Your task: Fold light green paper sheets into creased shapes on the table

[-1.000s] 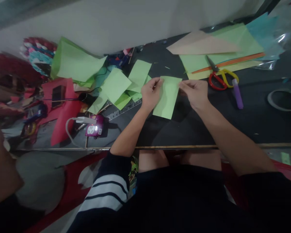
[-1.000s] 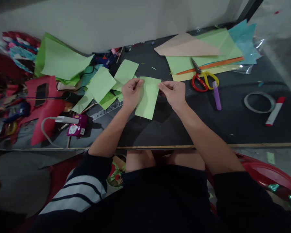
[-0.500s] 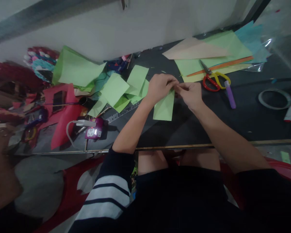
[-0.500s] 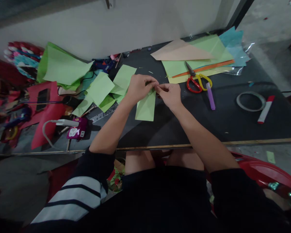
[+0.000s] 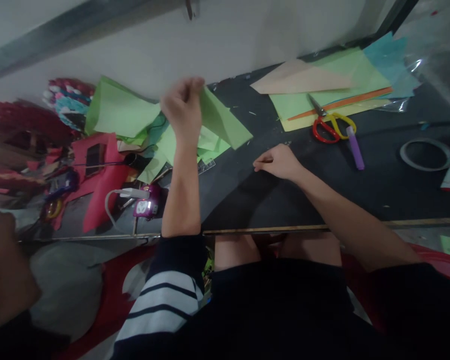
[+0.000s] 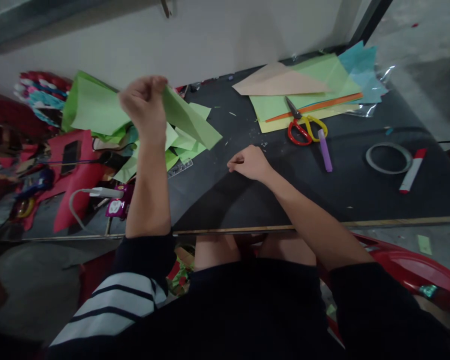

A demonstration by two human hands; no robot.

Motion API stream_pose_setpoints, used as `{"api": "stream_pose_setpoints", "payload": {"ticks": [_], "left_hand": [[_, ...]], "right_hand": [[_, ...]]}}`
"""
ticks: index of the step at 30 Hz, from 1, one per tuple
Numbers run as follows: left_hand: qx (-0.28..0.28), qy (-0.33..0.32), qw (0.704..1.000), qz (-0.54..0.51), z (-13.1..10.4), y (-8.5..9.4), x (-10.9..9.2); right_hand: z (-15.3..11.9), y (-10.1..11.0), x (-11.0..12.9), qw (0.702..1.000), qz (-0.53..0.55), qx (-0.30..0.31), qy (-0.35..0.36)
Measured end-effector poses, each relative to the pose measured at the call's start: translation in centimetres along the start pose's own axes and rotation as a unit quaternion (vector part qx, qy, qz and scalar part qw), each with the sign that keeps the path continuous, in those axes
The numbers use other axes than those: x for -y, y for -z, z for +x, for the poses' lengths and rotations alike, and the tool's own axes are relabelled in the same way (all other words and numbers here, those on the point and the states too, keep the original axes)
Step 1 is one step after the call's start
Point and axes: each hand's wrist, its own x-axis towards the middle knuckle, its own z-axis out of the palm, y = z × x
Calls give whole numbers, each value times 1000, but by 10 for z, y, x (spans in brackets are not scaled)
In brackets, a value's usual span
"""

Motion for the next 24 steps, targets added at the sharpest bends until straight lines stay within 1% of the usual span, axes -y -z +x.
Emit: {"api": "stream_pose_setpoints", "payload": {"ticks": [1, 3, 5, 6, 7, 9, 12, 13, 14, 15, 16, 17, 18, 20, 21, 22, 24], "left_hand": [[-33, 22, 999, 27, 2, 5, -1], [-31, 49, 997, 48, -3, 8, -6], [22, 69, 997, 33, -17, 4, -10], [46, 75, 996, 11, -26, -1, -12], [64, 77, 995, -6, -36, -6, -13], [80, 86, 993, -15, -53, -17, -13], [119, 94, 988, -29, -74, -30, -13], [122, 97, 987, -41, -80, -34, -13], [113, 100, 987, -57, -86, -38, -12], [93, 105, 987, -78, -91, -42, -11], [64, 115, 986, -104, -97, -46, -10], [39, 139, 981, -133, -103, -50, -9], [29, 180, 970, -160, -110, -54, -8], [60, 274, 939, -201, -121, -61, -7], [85, 303, 925, -213, -126, -63, -8], [116, 316, 916, -218, -129, -64, -9], [195, 309, 905, -218, -134, -63, -16]], "right_hand": [[1, 2, 0, 1000, 6, -18, -1], [6, 8, 1, 995, 69, -77, -5], [10, 16, 3, 979, 160, -129, -5], [12, 19, 5, 970, 201, -140, -3], [12, 22, 7, 964, 228, -133, -8], [10, 24, 12, 967, 241, -77, -36], [3, 19, 16, 976, 195, 36, -86], [2, 16, 16, 979, 174, 58, -86], [1, 13, 15, 983, 158, 62, -76], [1, 11, 14, 986, 147, 52, -64], [1, 9, 12, 988, 143, 28, -52], [3, 8, 10, 988, 149, -6, -43], [4, 7, 8, 985, 164, -47, -39], [8, 7, 4, 973, 195, -120, -39], [9, 7, 3, 967, 205, -148, -40], [11, 7, 1, 962, 211, -171, -38], [11, 6, -1, 956, 213, -202, -30]]}}
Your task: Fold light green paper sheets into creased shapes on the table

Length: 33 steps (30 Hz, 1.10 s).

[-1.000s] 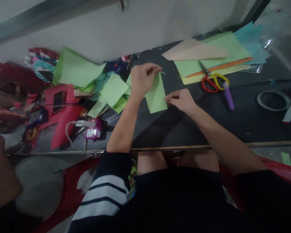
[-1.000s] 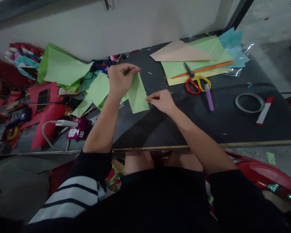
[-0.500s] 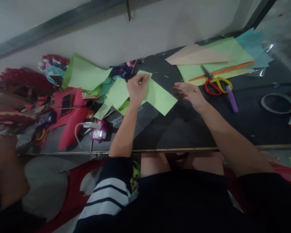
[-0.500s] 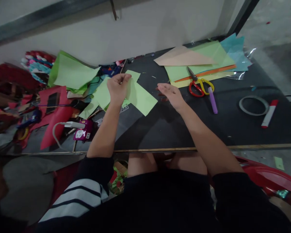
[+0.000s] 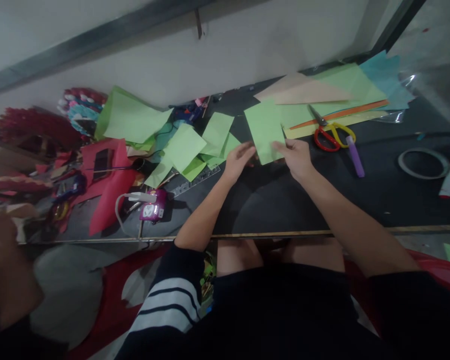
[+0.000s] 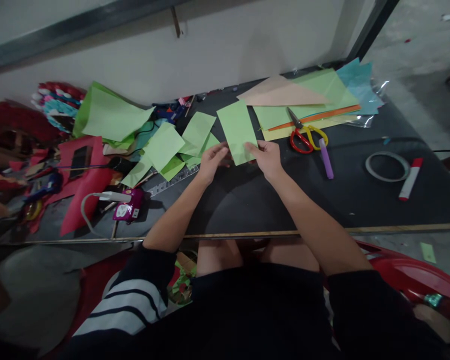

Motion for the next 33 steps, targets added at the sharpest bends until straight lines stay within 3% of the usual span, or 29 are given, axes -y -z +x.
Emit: {"api": "stream_pose_setpoints", "payload": {"ticks": [3, 5, 19, 26, 33], "left_hand": [[104, 10, 994, 32, -10, 0, -10], [123, 16, 991, 40, -14, 0, -17], [100, 27, 994, 46, -14, 0, -20], [65, 0, 996, 62, -6, 9, -21], [91, -40, 991, 89, -4, 16, -23]], "right_hand": [[-1, -1, -3, 1000, -5, -18, 19], [-2, -2, -6, 999, -8, -30, 29], [-2, -3, -5, 999, -11, -18, 32], [0, 6, 12, 989, -27, 110, -95], [-1, 11, 22, 984, -42, 99, -142]]}}
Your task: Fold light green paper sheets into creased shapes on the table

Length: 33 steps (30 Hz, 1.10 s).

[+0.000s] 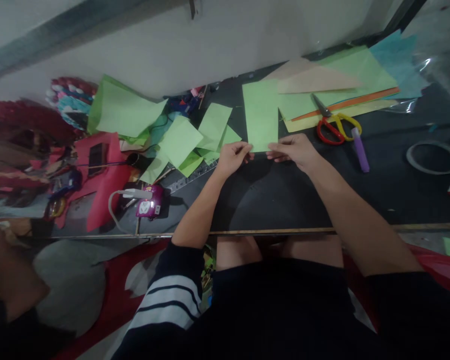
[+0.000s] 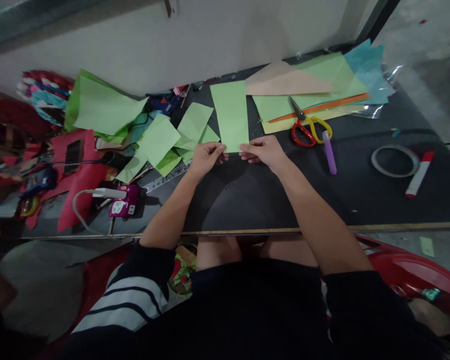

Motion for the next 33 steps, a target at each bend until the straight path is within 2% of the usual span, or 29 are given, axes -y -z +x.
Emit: {"api": "stream_pose_setpoints", "payload": {"ticks": [5, 11, 16, 22, 28, 33], "left_hand": [[31, -40, 998, 35, -3, 0, -1], [38, -44, 997, 43, -4, -3, 1], [6, -40, 999, 37, -1, 0, 4], [-16, -32, 998, 45, 0, 5, 3], [-36, -8, 998, 51, 1, 1, 2], [-73, 7, 996, 56, 2, -4, 1]], "right_hand": [[1, -4, -5, 996, 65, 54, 22], [2, -7, -8, 999, 24, 18, 33], [3, 1, -1, 1000, 14, 11, 22], [6, -1, -3, 998, -9, -23, 50], [9, -1, -9, 994, -40, -46, 92], [9, -4, -10, 991, -54, -62, 105]]}}
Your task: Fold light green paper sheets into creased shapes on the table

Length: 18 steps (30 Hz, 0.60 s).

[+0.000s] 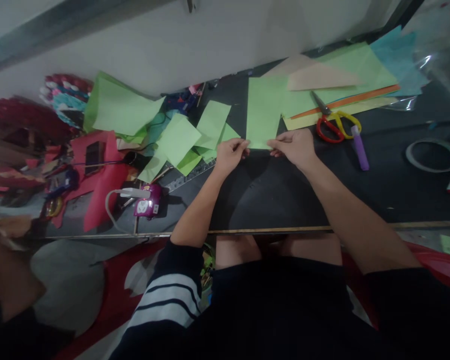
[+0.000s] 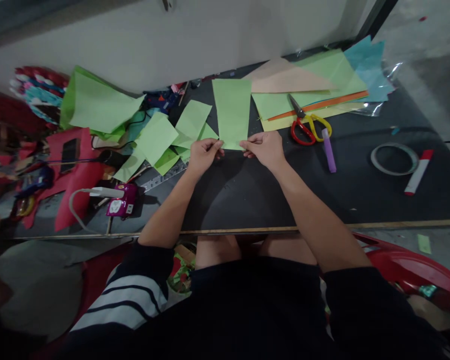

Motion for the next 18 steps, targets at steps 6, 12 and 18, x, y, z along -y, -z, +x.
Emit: {"api": "stream_pose_setpoints", "payload": {"ticks": [6, 12, 18], "left_hand": [[2, -22, 1000, 15, 2, -3, 9], [-113, -206, 961, 147, 0, 15, 24], [86, -355, 848, 384, -11, 4, 5]], "right_hand": [[-2, -2, 1, 1000, -1, 5, 1], [-3, -2, 3, 1000, 26, 5, -10], [-10, -7, 11, 998, 43, 17, -47]]}}
